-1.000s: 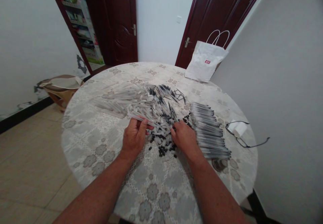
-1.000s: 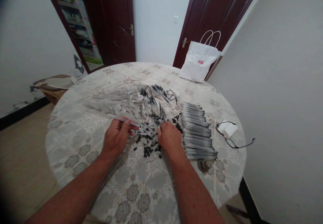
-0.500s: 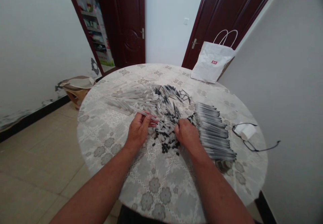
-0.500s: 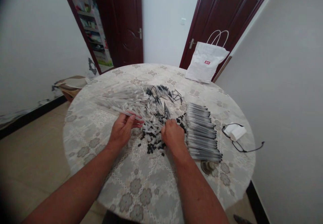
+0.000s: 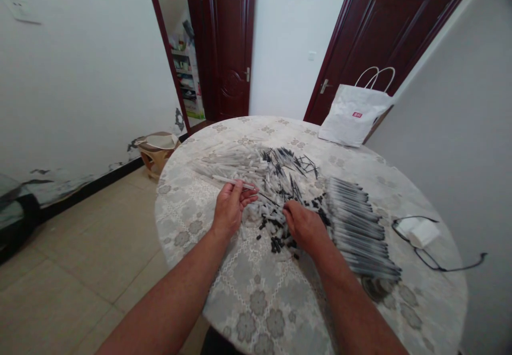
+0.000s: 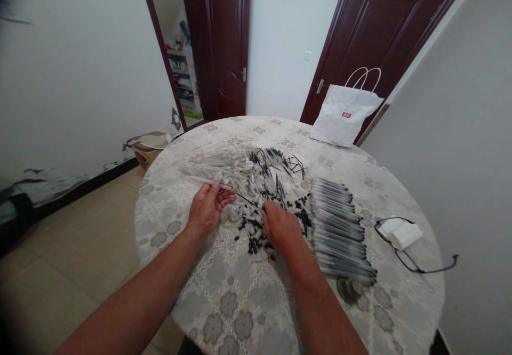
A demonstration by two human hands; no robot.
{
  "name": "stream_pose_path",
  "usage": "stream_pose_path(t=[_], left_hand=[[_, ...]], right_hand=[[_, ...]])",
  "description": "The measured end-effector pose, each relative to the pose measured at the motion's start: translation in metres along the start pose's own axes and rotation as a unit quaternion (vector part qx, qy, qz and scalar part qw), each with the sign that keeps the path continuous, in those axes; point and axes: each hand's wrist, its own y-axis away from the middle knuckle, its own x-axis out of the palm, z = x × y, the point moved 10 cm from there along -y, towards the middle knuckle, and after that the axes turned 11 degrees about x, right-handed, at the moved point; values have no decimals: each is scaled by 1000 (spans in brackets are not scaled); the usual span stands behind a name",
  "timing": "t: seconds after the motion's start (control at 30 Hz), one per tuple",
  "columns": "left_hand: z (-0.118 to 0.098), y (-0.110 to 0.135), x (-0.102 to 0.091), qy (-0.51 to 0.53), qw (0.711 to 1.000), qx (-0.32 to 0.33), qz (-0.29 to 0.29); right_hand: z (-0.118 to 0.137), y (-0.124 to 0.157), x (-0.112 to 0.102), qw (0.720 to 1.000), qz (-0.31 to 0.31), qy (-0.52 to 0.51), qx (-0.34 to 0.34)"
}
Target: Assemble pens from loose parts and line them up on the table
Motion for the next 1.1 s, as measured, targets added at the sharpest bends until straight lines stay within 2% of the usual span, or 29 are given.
stream_pose_path(t=[0.23,0.37,0.53,0.73,0.87,0.97,1.1], left_hand=[[4,0,0,-30,999,13,14],[-1,2,5,-76,996,20,39],[-3,6,9,-78,996,1,48],[11,19,28,-48,986,-62,144],[23,38,45,-2,964,-148,222],[25,48,53,45,948,-194,249],[27,53,56,89,938,-223,249]], right_hand=[[-5,-2,3,1000,13,11,17],[-3,0,-7,999,-32,-30,7],[7,7,-23,990,-90,-111,-21],[23,16,-34,966,-92,-229,-78],[18,17,-33,952,-69,-294,-53],[12,16,-29,926,-51,-375,-21],[5,12,-15,861,-5,-508,35]])
